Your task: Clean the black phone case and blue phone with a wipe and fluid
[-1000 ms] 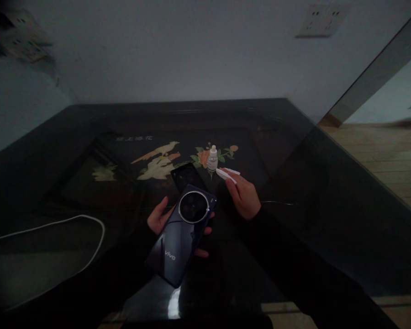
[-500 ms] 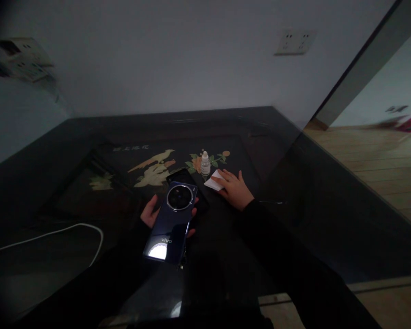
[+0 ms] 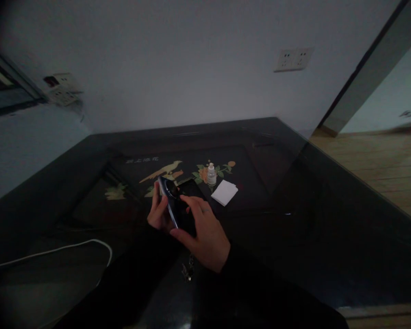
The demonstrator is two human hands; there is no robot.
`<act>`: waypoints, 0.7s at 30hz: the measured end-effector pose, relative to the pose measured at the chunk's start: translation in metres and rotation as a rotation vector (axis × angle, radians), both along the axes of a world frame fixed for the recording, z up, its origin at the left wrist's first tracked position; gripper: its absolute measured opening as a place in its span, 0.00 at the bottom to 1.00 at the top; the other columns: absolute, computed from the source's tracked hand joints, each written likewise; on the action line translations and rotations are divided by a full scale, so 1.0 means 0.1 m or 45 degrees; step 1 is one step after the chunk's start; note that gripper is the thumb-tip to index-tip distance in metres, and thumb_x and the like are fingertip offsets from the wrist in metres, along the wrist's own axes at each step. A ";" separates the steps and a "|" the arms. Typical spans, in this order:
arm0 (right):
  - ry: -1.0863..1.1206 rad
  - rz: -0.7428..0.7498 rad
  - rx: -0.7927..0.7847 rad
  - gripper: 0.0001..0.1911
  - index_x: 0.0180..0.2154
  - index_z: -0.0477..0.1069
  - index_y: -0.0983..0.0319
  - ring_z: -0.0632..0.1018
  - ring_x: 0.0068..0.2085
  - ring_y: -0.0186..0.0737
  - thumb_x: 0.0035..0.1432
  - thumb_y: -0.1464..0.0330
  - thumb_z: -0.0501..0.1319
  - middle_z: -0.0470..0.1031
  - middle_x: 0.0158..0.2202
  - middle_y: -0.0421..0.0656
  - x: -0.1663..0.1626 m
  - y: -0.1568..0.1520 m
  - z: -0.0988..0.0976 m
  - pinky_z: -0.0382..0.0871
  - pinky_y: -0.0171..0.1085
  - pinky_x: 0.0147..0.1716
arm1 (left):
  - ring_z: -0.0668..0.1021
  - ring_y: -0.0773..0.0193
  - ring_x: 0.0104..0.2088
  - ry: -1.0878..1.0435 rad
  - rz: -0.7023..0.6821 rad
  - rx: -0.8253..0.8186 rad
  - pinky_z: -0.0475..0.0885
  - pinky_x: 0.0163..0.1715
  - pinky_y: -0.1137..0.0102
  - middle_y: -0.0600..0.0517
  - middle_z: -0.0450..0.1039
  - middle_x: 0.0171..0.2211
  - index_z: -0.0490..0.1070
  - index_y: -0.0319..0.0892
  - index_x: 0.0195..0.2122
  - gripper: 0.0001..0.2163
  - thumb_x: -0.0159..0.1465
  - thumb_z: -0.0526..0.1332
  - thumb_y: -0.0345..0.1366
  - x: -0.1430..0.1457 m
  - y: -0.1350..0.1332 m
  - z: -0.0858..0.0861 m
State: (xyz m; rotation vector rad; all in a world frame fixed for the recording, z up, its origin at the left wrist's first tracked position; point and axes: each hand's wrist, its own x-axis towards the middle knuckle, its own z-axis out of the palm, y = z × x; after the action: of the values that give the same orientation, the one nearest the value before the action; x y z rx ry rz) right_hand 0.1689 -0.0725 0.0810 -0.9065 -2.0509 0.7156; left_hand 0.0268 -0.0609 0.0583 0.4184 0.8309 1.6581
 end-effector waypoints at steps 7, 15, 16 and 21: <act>-0.647 -0.228 0.472 0.25 0.56 0.54 0.62 0.72 0.37 0.44 0.57 0.65 0.54 0.71 0.37 0.48 -0.14 0.04 -0.09 0.69 0.39 0.33 | 0.75 0.71 0.30 0.193 0.286 -0.062 0.71 0.27 0.77 0.59 0.69 0.38 0.44 0.63 0.58 0.44 0.45 0.67 0.26 0.05 0.05 -0.08; -0.364 -0.274 0.233 0.24 0.57 0.51 0.62 0.76 0.35 0.41 0.60 0.67 0.49 0.75 0.39 0.46 0.03 0.24 -0.20 0.70 0.36 0.33 | 0.73 0.62 0.40 0.129 -0.010 -0.097 0.72 0.29 0.63 0.54 0.63 0.51 0.35 0.72 0.56 0.38 0.54 0.60 0.34 -0.01 0.00 0.11; -0.252 -0.277 0.150 0.24 0.57 0.51 0.62 0.77 0.35 0.41 0.60 0.66 0.49 0.74 0.40 0.46 0.06 0.28 -0.21 0.70 0.37 0.34 | 0.73 0.61 0.41 0.157 -0.032 -0.092 0.72 0.30 0.63 0.53 0.63 0.51 0.36 0.71 0.56 0.38 0.54 0.60 0.33 -0.03 0.01 0.11; 0.278 -0.186 -0.278 0.24 0.56 0.54 0.64 0.73 0.22 0.36 0.58 0.66 0.51 0.73 0.23 0.39 0.23 0.45 -0.22 0.66 0.32 0.20 | 0.75 0.61 0.36 0.557 -0.075 -0.030 0.70 0.34 0.64 0.47 0.68 0.44 0.51 0.51 0.56 0.31 0.51 0.61 0.35 -0.20 0.15 -0.10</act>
State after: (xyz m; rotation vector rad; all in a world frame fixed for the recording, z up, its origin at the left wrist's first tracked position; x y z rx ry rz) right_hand 0.1915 -0.0275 0.0591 -1.0398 -1.7198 0.9275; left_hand 0.0068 -0.0458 0.0486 0.7995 1.1448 1.5212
